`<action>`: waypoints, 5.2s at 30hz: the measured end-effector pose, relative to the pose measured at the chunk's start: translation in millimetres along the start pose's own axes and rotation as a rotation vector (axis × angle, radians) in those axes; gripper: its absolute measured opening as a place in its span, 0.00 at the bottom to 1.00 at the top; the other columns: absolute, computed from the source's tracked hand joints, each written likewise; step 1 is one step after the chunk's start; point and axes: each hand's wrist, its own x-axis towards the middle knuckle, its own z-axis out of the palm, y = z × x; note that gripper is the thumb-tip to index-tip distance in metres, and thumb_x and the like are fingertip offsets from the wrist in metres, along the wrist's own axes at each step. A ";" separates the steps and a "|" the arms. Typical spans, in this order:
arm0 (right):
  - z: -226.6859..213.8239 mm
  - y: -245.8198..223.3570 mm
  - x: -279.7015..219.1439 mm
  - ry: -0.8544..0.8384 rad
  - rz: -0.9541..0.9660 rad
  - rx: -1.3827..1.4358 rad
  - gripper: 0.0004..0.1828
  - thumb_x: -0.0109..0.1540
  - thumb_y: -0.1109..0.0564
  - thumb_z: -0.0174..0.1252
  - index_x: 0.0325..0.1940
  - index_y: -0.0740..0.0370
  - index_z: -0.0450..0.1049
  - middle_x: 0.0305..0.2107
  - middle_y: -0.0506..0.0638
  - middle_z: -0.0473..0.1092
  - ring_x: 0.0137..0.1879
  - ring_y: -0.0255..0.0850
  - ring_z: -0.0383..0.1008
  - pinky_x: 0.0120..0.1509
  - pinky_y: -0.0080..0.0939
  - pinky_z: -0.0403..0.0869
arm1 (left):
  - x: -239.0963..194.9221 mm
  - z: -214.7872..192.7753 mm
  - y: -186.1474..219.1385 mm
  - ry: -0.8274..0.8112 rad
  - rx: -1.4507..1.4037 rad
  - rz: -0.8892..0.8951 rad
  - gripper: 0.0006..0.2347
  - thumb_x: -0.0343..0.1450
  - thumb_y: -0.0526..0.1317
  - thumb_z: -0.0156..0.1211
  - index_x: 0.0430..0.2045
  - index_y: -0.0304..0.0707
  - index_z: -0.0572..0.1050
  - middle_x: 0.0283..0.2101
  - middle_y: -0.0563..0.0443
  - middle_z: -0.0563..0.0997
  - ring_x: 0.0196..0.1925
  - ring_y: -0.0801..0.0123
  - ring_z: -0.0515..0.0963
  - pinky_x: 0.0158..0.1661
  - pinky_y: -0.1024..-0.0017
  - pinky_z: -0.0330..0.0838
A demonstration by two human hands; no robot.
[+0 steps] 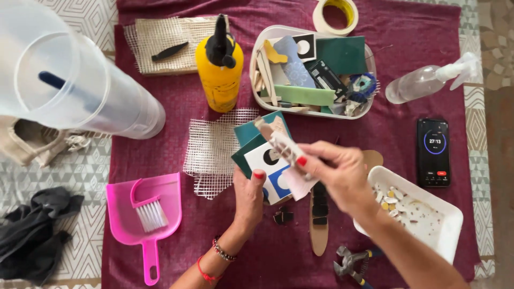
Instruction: The person sorts small ceramic tile pieces from a plastic container, picking them up one by one and placing them into a pile on the table. The person also moves a stack of larger tiles to the side to access the container.
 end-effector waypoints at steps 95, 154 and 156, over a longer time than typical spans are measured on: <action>-122.0 34.8 211.4 0.277 -0.117 -0.949 0.33 0.59 0.51 0.69 0.65 0.68 0.70 0.41 0.55 0.77 0.48 0.48 0.78 0.53 0.52 0.75 | -6.3 5.5 1.6 0.085 -0.005 -0.299 0.11 0.63 0.42 0.70 0.27 0.38 0.73 0.20 0.56 0.72 0.15 0.78 0.65 0.13 0.78 0.56; -17.5 40.3 159.7 0.075 -0.240 -1.194 0.31 0.55 0.51 0.72 0.59 0.58 0.70 0.43 0.55 0.76 0.48 0.56 0.77 0.50 0.57 0.73 | -5.2 4.8 5.0 0.089 -0.069 -0.367 0.14 0.63 0.38 0.70 0.37 0.30 0.74 0.30 0.43 0.83 0.27 0.64 0.82 0.23 0.71 0.76; -13.2 9.9 158.1 0.014 0.144 -0.818 0.28 0.63 0.63 0.64 0.67 0.65 0.67 0.34 0.50 0.76 0.33 0.39 0.77 0.34 0.30 0.81 | -5.7 3.5 4.6 0.084 -0.029 -0.353 0.13 0.63 0.40 0.71 0.32 0.30 0.75 0.24 0.46 0.80 0.19 0.70 0.75 0.15 0.75 0.65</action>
